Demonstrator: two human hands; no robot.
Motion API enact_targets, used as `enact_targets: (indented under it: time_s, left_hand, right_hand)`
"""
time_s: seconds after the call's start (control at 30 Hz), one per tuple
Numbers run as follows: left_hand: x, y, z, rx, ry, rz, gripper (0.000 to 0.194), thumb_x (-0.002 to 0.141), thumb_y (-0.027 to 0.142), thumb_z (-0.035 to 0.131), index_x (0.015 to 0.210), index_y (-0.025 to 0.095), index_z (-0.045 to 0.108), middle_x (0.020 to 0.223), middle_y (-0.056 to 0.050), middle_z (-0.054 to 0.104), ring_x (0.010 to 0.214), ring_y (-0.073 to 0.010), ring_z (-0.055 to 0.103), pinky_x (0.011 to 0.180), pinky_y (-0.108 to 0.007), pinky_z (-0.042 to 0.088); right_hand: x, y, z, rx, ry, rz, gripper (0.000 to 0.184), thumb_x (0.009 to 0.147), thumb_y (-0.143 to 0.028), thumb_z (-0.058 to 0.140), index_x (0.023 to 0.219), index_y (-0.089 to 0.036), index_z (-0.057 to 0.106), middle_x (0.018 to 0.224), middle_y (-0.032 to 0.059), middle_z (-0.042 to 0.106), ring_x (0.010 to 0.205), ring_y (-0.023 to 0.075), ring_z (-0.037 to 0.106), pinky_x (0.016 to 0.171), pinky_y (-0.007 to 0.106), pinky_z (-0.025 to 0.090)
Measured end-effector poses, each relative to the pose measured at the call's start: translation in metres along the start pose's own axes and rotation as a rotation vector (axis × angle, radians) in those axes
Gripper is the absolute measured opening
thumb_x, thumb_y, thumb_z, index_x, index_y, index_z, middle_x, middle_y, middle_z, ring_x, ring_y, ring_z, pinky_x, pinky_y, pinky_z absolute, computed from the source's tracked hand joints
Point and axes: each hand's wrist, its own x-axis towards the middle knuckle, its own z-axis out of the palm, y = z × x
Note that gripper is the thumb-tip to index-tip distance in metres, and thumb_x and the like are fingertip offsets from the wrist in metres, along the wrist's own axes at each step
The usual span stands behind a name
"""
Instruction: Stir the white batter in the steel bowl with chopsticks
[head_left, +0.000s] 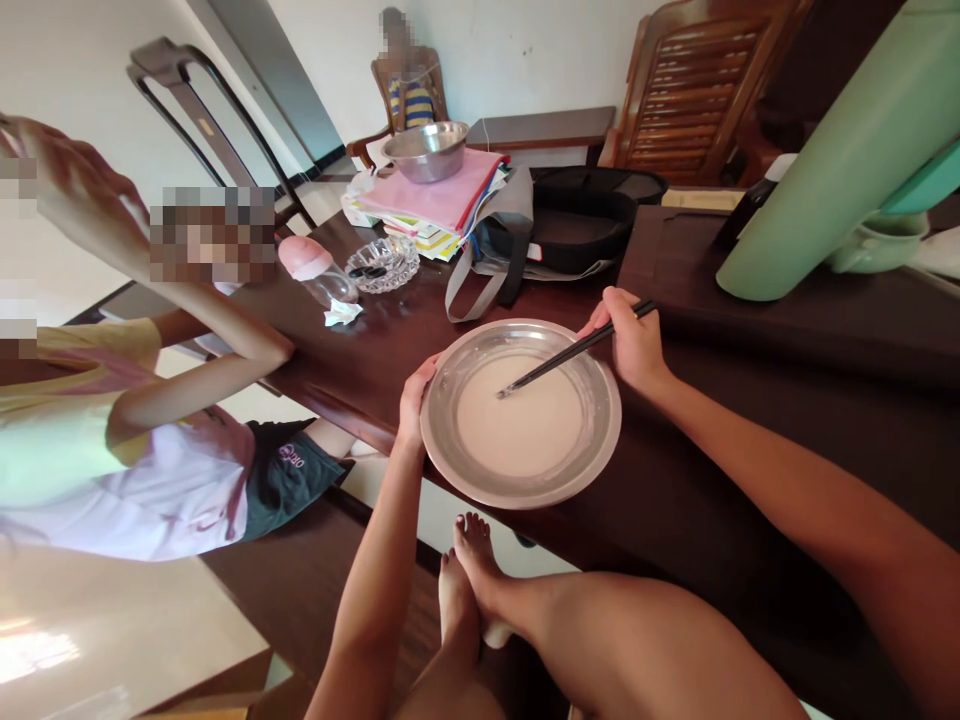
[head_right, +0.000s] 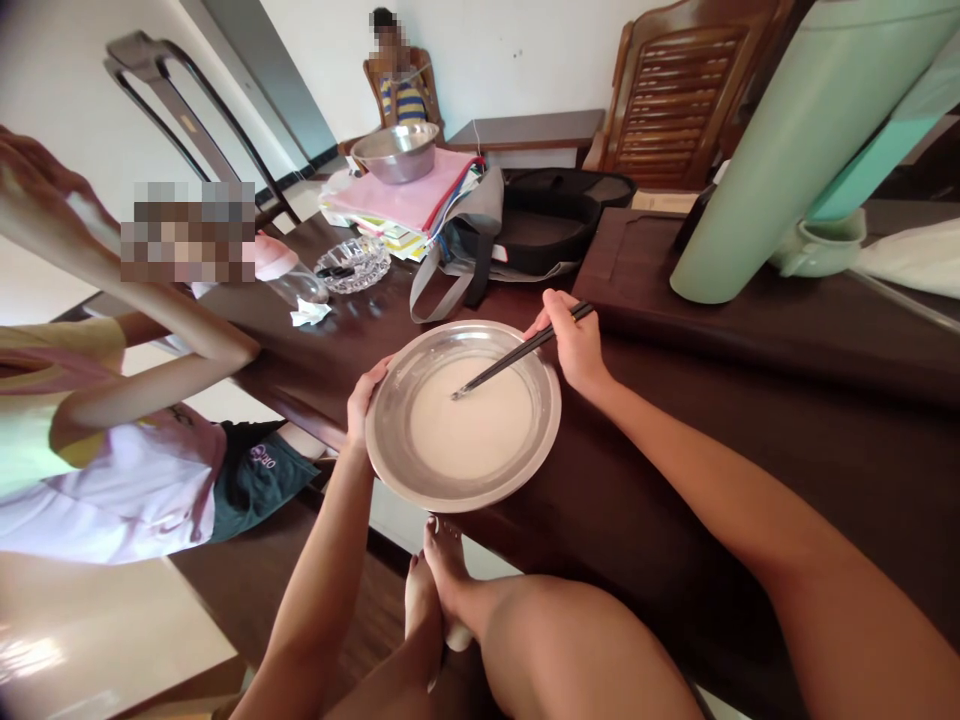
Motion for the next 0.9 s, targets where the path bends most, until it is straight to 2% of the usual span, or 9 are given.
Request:
enact_targets:
  time_s: [0.17,0.33,0.5,0.63,0.7,0.8,0.9]
  left_hand:
    - [0.0001,0.0004,0.0002,0.063,0.020,-0.007,0.038,0.081,0.039,0.049,0.106,0.018,0.068,0.107,-0.005,0.072,0.101,-0.0249,0.064,0.092,-0.035,0.048]
    - [-0.0004,0.0017,0.0014,0.055,0.020,-0.005,0.038,0.080,0.039,0.049,0.105,0.018,0.069,0.106,-0.005,0.072,0.102,-0.0250,0.064,0.092,-0.035,0.048]
    - [-0.0013,0.0033,0.0035,0.064,0.034,-0.006,0.038,0.079,0.038,0.049,0.104,0.017,0.069,0.106,-0.005,0.072,0.102,-0.0250,0.064,0.091,-0.035,0.048]
    - [-0.0019,0.0033,0.0042,0.043,0.046,-0.017,0.037,0.080,0.038,0.048,0.103,0.018,0.069,0.105,-0.005,0.072,0.102,-0.0249,0.064,0.090,-0.035,0.049]
    - [-0.0020,0.0030,0.0038,0.028,0.047,-0.024,0.036,0.080,0.036,0.049,0.104,0.017,0.069,0.104,-0.005,0.072,0.100,-0.0248,0.064,0.089,-0.035,0.049]
    - [-0.0017,0.0026,0.0034,-0.004,0.045,-0.036,0.035,0.079,0.035,0.050,0.102,0.018,0.069,0.102,-0.004,0.073,0.098,-0.0240,0.065,0.088,-0.034,0.049]
    - [-0.0013,0.0027,0.0034,-0.007,0.040,-0.036,0.035,0.080,0.035,0.049,0.103,0.018,0.069,0.102,-0.004,0.073,0.099,-0.0240,0.065,0.090,-0.034,0.048]
  right_hand:
    - [-0.0010,-0.0005,0.0009,-0.058,-0.116,0.055,0.047,0.084,-0.054,0.056,0.052,-0.020,0.054,0.048,-0.0014,0.058,0.050,0.0110,0.059,0.055,0.025,0.046]
    - [0.0008,0.0005,-0.0005,-0.020,0.021,0.003,0.047,0.083,-0.054,0.057,0.051,-0.020,0.051,0.044,-0.0031,0.054,0.046,0.0102,0.057,0.054,0.024,0.045]
    - [-0.0012,-0.0004,0.0012,-0.076,-0.115,0.072,0.048,0.082,-0.057,0.056,0.052,-0.020,0.054,0.049,-0.0009,0.059,0.051,0.0114,0.059,0.056,0.025,0.046]
    - [0.0005,-0.0001,0.0000,-0.057,0.005,0.034,0.049,0.081,-0.059,0.056,0.051,-0.021,0.051,0.046,-0.0024,0.055,0.048,0.0113,0.058,0.055,0.025,0.046]
    - [0.0003,0.0005,-0.0001,-0.043,-0.020,0.058,0.050,0.081,-0.059,0.055,0.049,-0.021,0.050,0.044,-0.0019,0.055,0.046,0.0111,0.056,0.053,0.025,0.045]
    - [-0.0013,0.0003,0.0008,-0.063,-0.129,0.096,0.050,0.082,-0.059,0.055,0.050,-0.020,0.053,0.048,-0.0005,0.059,0.049,0.0113,0.058,0.055,0.026,0.046]
    - [-0.0012,-0.0001,0.0005,-0.057,-0.076,0.050,0.047,0.081,-0.057,0.057,0.052,-0.020,0.054,0.048,-0.0016,0.059,0.050,0.0110,0.059,0.057,0.025,0.047]
